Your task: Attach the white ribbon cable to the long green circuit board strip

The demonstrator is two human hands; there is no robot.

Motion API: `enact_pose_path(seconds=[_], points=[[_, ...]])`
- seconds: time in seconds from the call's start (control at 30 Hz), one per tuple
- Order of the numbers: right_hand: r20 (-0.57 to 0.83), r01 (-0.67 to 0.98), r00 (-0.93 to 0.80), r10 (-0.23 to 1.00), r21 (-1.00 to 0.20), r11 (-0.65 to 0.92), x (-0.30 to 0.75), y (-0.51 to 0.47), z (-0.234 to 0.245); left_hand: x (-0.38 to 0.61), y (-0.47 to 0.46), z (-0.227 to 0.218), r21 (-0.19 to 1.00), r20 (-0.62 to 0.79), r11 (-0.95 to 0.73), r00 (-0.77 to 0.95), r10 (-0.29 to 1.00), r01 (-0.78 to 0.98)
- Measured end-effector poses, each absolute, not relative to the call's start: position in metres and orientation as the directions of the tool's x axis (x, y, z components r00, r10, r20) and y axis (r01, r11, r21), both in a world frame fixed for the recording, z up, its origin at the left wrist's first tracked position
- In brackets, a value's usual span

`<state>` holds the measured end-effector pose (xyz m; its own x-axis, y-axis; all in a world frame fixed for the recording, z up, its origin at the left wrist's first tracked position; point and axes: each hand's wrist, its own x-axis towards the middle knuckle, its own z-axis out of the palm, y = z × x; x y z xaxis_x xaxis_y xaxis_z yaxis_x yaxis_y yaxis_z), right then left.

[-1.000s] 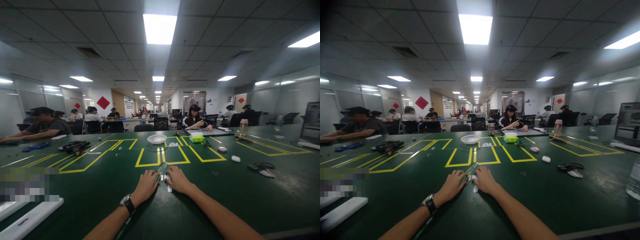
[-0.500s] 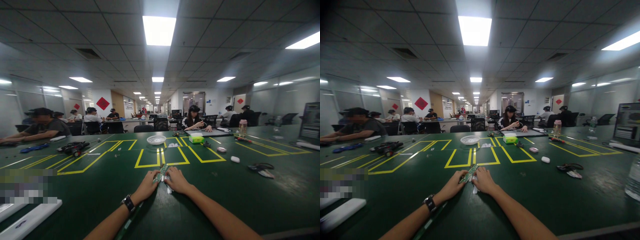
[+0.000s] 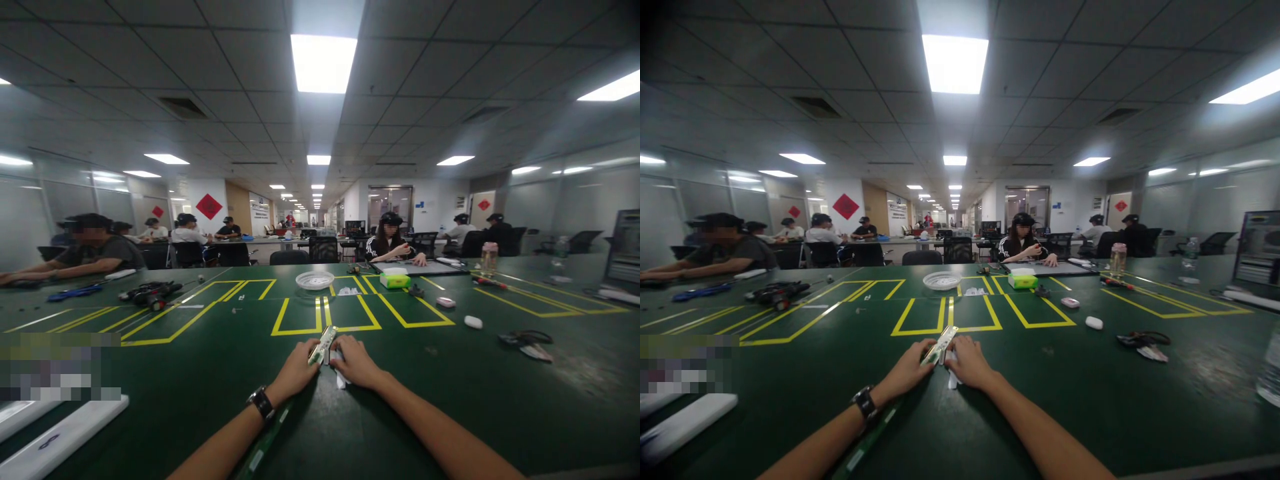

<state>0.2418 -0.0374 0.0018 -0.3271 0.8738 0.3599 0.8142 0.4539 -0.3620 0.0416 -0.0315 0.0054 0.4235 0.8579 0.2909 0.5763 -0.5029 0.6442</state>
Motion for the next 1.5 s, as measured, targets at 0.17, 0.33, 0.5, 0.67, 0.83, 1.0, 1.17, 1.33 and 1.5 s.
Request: enact_pose_path(seconds=[0.17,0.33,0.5,0.67,0.83,1.0,1.17,1.33,1.5], points=[[0.365,0.778,-0.297,0.882,-0.444,0.445,0.243,-0.036,0.005,0.04,-0.027,0.002,0.869,0.217,-0.343,0.348,0.912,0.357],[0.249,0.46,-0.259,0.933,-0.817,0.346,0.237,-0.038,0.011,0.042,-0.031,0.016,0.998,0.062,-0.064,0.35,0.935,-0.004],[0.029,0.112,-0.406,0.913,-0.99,0.081,0.23,-0.045,0.015,0.044,-0.042,0.032,0.991,0.017,0.03,0.347,0.938,-0.129],[0.0,0.068,-0.343,0.939,-0.997,0.025,0.224,-0.051,0.016,0.044,-0.038,0.025,0.979,0.039,0.025,0.308,0.95,-0.202],[-0.005,0.062,-0.324,0.946,-0.998,0.016,0.22,-0.055,0.02,0.045,-0.038,0.024,0.973,0.048,0.016,0.268,0.962,-0.232],[0.043,0.065,-0.363,0.931,-0.995,0.071,0.22,-0.055,0.02,0.046,-0.048,0.035,0.98,0.02,0.026,0.224,0.974,-0.198],[0.071,0.074,-0.392,0.917,-0.991,0.108,0.221,-0.052,0.017,0.045,-0.049,0.035,0.984,0.025,0.013,0.208,0.978,-0.178],[0.088,0.084,-0.388,0.917,-0.988,0.13,0.22,-0.054,0.017,0.044,-0.051,0.036,0.988,0.021,0.013,0.215,0.976,-0.155],[0.084,0.102,-0.355,0.931,-0.987,0.127,0.219,-0.056,0.02,0.044,-0.046,0.03,0.993,0.05,-0.023,0.24,0.969,-0.115]])
